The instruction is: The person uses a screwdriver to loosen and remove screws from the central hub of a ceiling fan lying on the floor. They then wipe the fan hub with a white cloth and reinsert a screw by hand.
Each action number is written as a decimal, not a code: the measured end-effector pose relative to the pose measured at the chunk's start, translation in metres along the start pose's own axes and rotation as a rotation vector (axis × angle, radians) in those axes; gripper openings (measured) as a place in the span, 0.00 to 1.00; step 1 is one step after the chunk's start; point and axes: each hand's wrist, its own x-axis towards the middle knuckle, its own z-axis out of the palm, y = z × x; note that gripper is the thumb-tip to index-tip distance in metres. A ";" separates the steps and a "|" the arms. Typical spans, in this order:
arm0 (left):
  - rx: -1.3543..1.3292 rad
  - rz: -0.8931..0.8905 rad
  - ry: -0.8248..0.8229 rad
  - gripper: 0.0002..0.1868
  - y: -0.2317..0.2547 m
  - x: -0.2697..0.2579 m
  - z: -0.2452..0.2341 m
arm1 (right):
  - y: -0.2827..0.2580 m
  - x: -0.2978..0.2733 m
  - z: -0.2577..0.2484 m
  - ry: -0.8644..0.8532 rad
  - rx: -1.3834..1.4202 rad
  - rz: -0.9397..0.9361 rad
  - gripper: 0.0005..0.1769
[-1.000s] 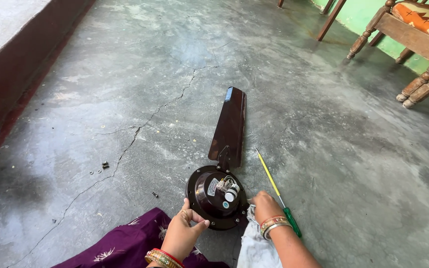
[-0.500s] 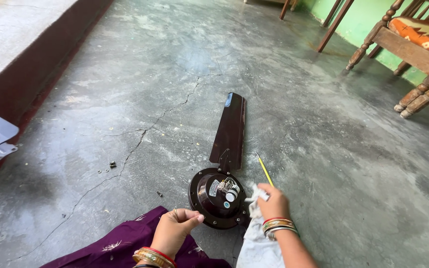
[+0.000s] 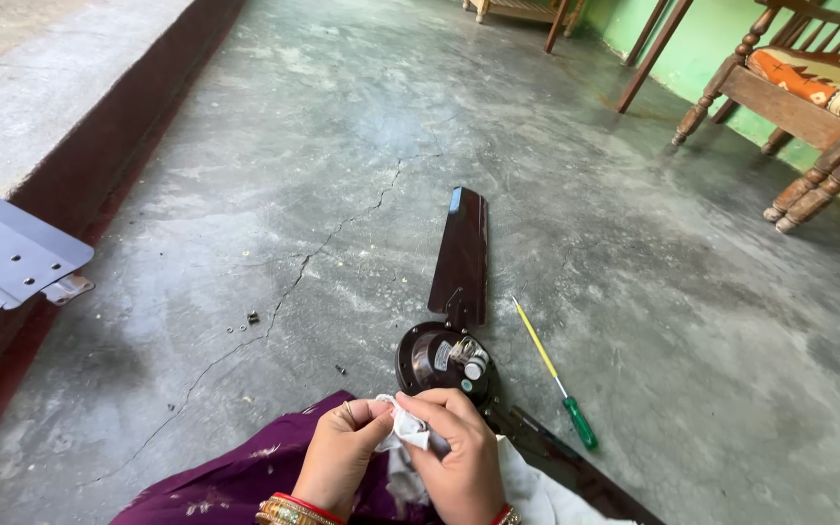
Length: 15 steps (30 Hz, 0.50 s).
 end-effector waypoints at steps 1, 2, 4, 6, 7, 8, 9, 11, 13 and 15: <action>0.022 0.011 -0.002 0.07 -0.003 0.000 -0.007 | -0.002 0.000 0.003 -0.021 -0.022 0.046 0.20; 0.023 0.010 0.011 0.06 -0.006 0.001 -0.013 | -0.001 0.000 0.006 -0.042 -0.044 0.091 0.18; 0.028 0.009 0.036 0.05 -0.010 0.004 -0.021 | 0.003 0.003 0.010 -0.074 -0.066 0.163 0.14; 0.103 0.086 0.042 0.05 -0.010 0.010 -0.023 | 0.012 0.005 0.013 -0.098 -0.068 0.212 0.11; 0.139 0.125 0.044 0.06 -0.010 0.010 -0.023 | 0.017 0.005 0.016 -0.076 -0.049 0.241 0.10; 0.154 0.159 0.030 0.06 -0.009 0.010 -0.023 | 0.023 0.008 0.019 -0.054 -0.031 0.270 0.09; 0.168 0.195 0.014 0.06 -0.005 0.010 -0.021 | 0.029 0.012 0.022 -0.031 -0.013 0.297 0.07; 0.221 0.215 0.044 0.07 0.003 0.009 -0.018 | 0.038 0.019 0.024 0.048 0.168 0.510 0.09; 0.298 0.183 0.137 0.07 0.012 0.002 -0.017 | 0.040 0.020 0.024 0.097 0.279 0.594 0.10; 0.290 0.208 0.202 0.07 0.019 0.000 -0.016 | 0.035 0.015 0.024 0.110 0.324 0.556 0.10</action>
